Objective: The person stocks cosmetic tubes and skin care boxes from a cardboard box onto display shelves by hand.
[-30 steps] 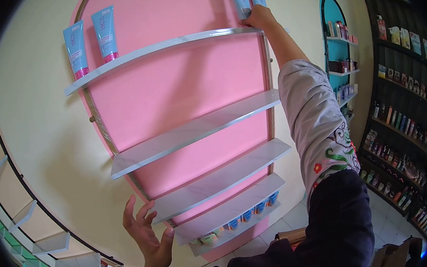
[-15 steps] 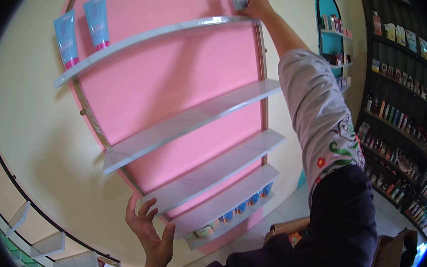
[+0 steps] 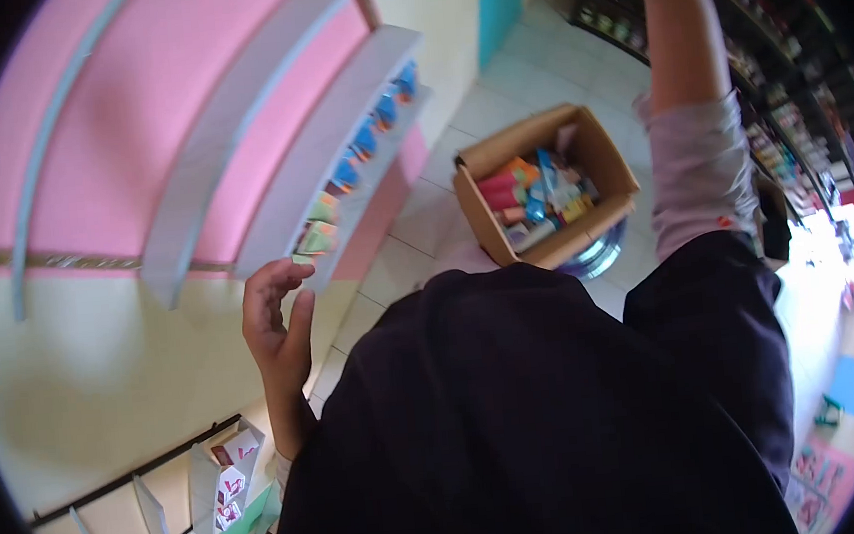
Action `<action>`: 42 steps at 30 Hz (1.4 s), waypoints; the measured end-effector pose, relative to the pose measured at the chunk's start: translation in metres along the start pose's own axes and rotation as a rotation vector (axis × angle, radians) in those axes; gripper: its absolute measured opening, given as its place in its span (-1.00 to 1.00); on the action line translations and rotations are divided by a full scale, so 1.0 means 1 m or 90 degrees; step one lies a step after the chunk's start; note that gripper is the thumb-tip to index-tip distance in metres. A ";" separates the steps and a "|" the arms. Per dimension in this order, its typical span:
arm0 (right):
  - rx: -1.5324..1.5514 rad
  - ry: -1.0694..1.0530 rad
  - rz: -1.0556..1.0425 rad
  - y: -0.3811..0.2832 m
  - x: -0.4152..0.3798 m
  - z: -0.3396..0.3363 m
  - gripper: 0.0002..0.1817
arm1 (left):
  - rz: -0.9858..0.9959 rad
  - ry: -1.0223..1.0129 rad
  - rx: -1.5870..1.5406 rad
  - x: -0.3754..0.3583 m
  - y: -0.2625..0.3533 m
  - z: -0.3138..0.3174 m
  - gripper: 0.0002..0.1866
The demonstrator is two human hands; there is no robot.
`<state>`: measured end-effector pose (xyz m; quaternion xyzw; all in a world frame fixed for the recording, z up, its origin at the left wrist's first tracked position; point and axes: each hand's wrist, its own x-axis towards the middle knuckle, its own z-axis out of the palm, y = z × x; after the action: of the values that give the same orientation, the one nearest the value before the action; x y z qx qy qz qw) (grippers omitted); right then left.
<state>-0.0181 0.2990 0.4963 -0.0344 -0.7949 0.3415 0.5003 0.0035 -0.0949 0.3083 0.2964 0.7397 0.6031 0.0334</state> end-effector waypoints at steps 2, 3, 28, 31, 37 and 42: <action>0.076 -0.028 0.142 0.074 -0.053 -0.013 -0.55 | -0.049 -0.049 -0.056 0.001 -0.025 0.018 -0.66; -0.156 -0.093 0.087 0.133 -0.073 -0.023 -0.62 | -0.070 -0.060 -0.066 0.005 -0.036 0.029 -0.67; -0.313 -0.463 0.292 0.481 -0.381 -0.036 -0.52 | -0.478 0.002 -0.115 -0.007 -0.106 0.244 -0.76; -0.348 -0.503 0.257 0.498 -0.378 -0.021 -0.60 | -0.488 0.006 -0.107 -0.010 -0.109 0.249 -0.76; -0.454 -0.603 0.316 0.485 -0.370 -0.021 -0.80 | -0.496 0.017 -0.102 -0.012 -0.120 0.260 -0.75; -0.356 -0.568 0.263 0.457 -0.349 -0.034 -0.84 | -0.456 -0.026 -0.075 -0.001 -0.119 0.270 -0.75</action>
<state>0.0523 0.5272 -0.0281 -0.1728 -0.9664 0.1901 0.0103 0.0667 0.1291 0.1266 0.0278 0.7600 0.5886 0.2742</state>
